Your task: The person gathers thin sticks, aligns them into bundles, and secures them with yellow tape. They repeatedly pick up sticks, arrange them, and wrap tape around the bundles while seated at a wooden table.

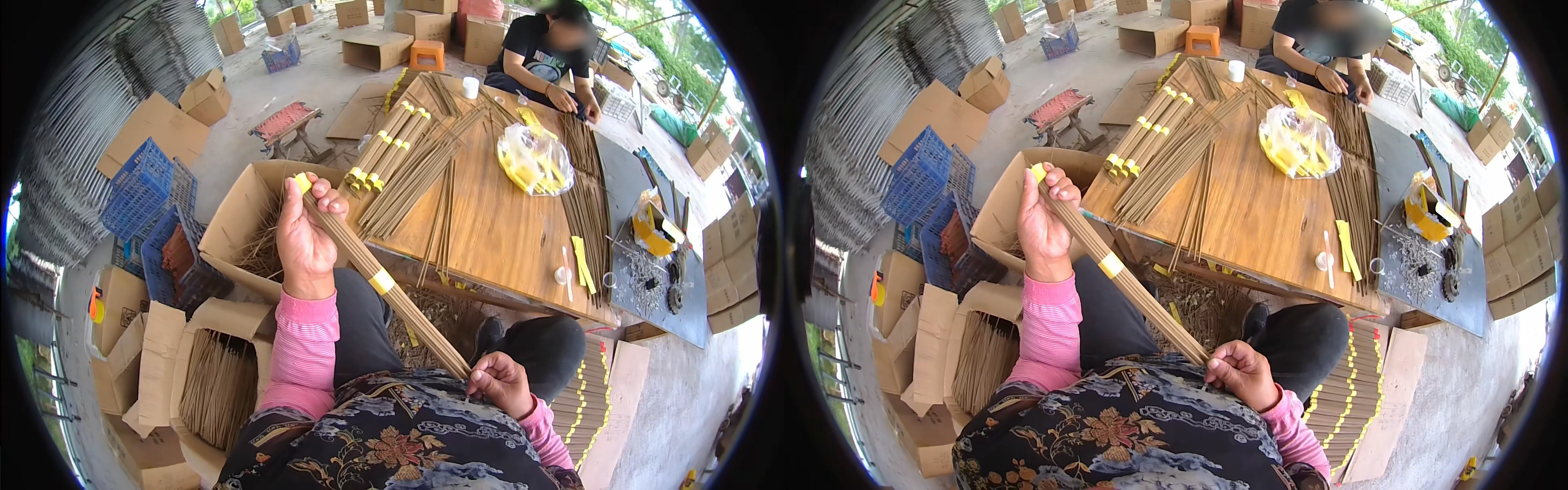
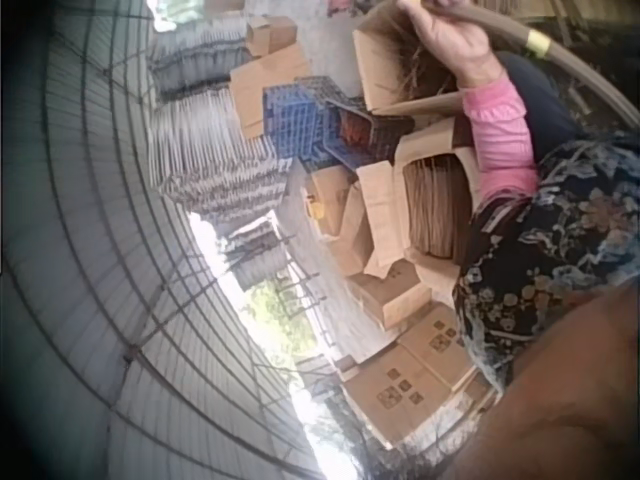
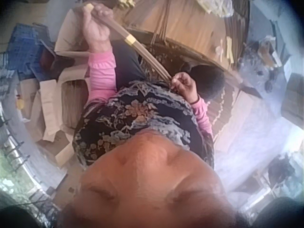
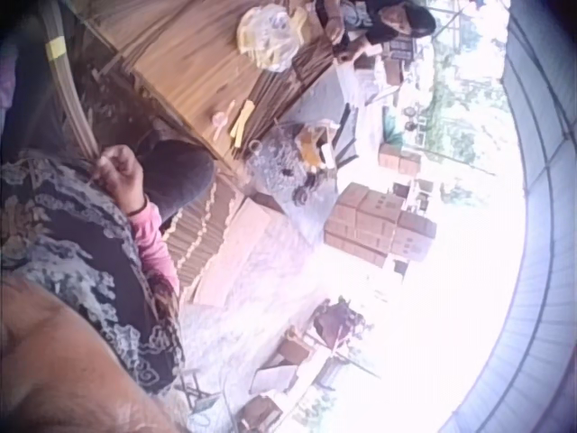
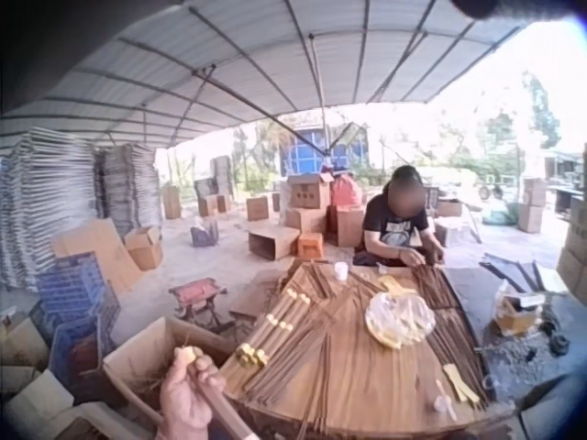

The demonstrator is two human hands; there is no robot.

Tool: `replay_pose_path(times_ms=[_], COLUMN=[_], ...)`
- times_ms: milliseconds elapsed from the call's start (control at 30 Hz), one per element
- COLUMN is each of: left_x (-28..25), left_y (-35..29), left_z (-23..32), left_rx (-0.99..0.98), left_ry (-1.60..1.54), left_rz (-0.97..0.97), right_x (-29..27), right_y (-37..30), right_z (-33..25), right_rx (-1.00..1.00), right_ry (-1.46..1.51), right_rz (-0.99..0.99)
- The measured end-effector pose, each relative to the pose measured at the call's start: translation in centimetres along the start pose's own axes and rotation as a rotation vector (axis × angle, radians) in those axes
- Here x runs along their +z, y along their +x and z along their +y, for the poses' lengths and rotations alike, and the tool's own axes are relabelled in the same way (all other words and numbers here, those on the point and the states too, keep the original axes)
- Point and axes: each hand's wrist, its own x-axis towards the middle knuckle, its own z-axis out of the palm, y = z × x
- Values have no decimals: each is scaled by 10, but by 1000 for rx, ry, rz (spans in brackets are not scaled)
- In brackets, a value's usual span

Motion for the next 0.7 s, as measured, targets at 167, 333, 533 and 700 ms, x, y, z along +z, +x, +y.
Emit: replay_pose_path(times_ms=[167, 333, 533, 700], left_x=[-2, -5, -8, -6], left_y=[1, 2, 4, 3], left_z=[4, 19, 27, 24], left_rx=[-24, -86, -77, -95], left_ry=[-13, -80, -102, -119], left_rz=[-31, -44, -29, -3], right_x=[1, 7, 6, 3], right_y=[2, 1, 2, 6], right_z=[3, -8, -7, -5], right_rx=[3, 79, -26, -77], right_ry=[-16, -16, -223, -286], right_rz=[25, 24, -29, -109])
